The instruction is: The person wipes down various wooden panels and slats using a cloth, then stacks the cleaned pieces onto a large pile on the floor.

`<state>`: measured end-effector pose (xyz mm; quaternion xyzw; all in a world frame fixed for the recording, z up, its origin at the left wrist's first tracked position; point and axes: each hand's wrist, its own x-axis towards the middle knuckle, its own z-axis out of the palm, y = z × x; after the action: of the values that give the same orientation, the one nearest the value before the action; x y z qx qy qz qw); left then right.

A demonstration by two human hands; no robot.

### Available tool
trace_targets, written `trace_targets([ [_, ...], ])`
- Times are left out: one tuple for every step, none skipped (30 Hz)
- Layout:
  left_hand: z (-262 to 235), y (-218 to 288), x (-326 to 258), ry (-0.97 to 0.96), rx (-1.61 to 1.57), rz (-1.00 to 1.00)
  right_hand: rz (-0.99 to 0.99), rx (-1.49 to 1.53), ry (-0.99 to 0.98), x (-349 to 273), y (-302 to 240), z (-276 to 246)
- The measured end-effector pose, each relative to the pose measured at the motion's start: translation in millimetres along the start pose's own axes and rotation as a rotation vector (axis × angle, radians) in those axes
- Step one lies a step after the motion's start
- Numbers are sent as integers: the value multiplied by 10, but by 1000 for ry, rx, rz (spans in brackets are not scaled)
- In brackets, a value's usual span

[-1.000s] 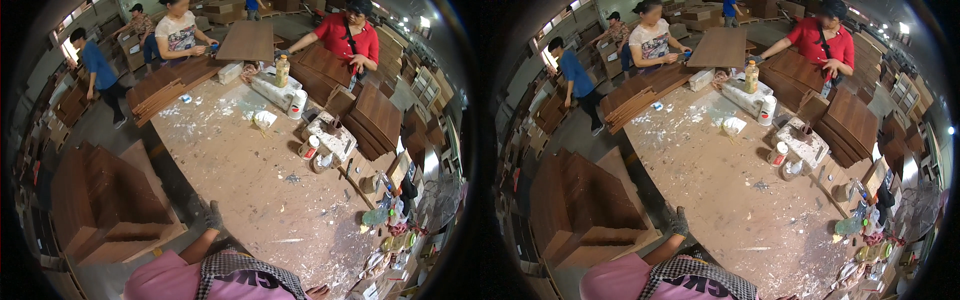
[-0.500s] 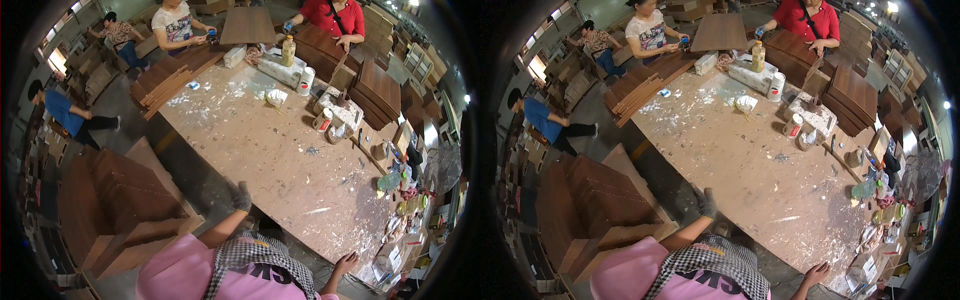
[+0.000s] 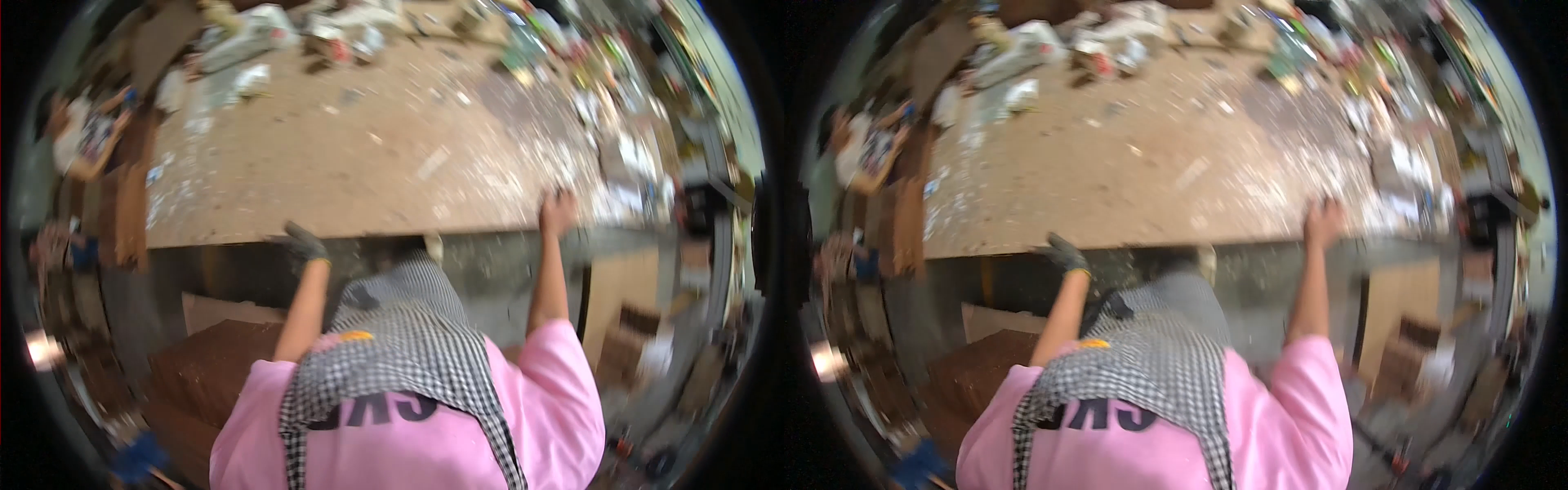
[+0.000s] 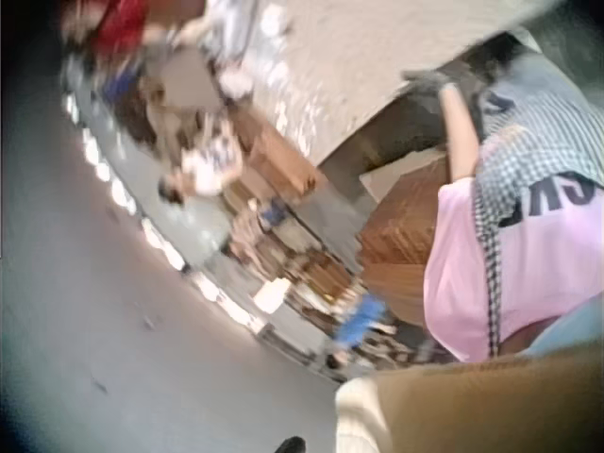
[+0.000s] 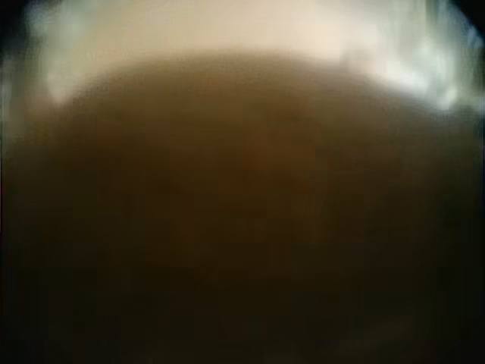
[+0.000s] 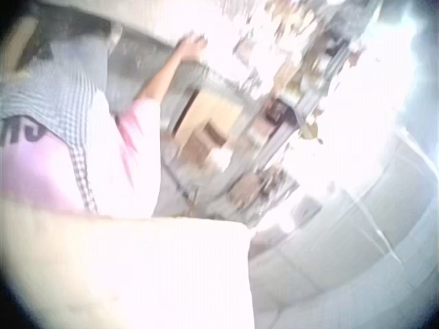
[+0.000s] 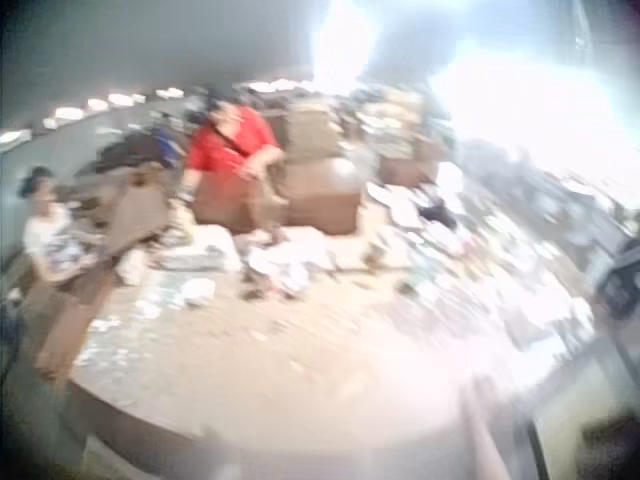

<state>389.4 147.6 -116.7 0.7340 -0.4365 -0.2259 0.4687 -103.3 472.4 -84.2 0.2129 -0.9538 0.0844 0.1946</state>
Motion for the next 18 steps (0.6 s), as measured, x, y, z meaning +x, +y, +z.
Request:
trace_targets([
  [-30,-97,-5,38,39,59,73,108,-18,2,-78,-56],
  [2,-108,26,34,100,14,101,174,70,29,-144,-109],
  [62,-74,34,40,159,-20,104,192,137,28,-39,-54],
  [69,-31,16,7,167,-39,112,210,161,9,-12,-76],
  [62,34,22,-13,175,-59,118,247,177,13,26,-83],
  [39,102,30,-25,179,-79,134,263,178,12,41,-84],
  [-13,134,30,-38,204,-62,144,283,180,-2,44,-87],
  [-39,143,32,-46,225,-54,153,290,174,-8,24,-73],
  [-75,153,41,-51,246,-48,160,299,168,-21,-5,-64],
  [-72,181,26,-83,254,-50,183,294,163,-30,9,-52],
  [-73,214,16,-113,262,-53,190,293,163,-39,31,-51],
  [-67,250,3,-143,269,-56,198,293,163,-37,60,-57],
  [-83,229,0,-147,274,-54,199,294,160,-45,72,-64],
  [-92,217,6,-151,278,-52,195,287,170,-43,64,-63],
  [-95,212,16,-156,281,-49,197,290,172,-40,56,-66],
  [-113,177,41,-151,288,-51,191,295,171,-16,24,-61],
  [-126,151,74,-147,294,-52,184,301,171,-13,-1,-66],
  [-139,124,99,-142,300,-52,185,306,181,-22,-16,-81],
])
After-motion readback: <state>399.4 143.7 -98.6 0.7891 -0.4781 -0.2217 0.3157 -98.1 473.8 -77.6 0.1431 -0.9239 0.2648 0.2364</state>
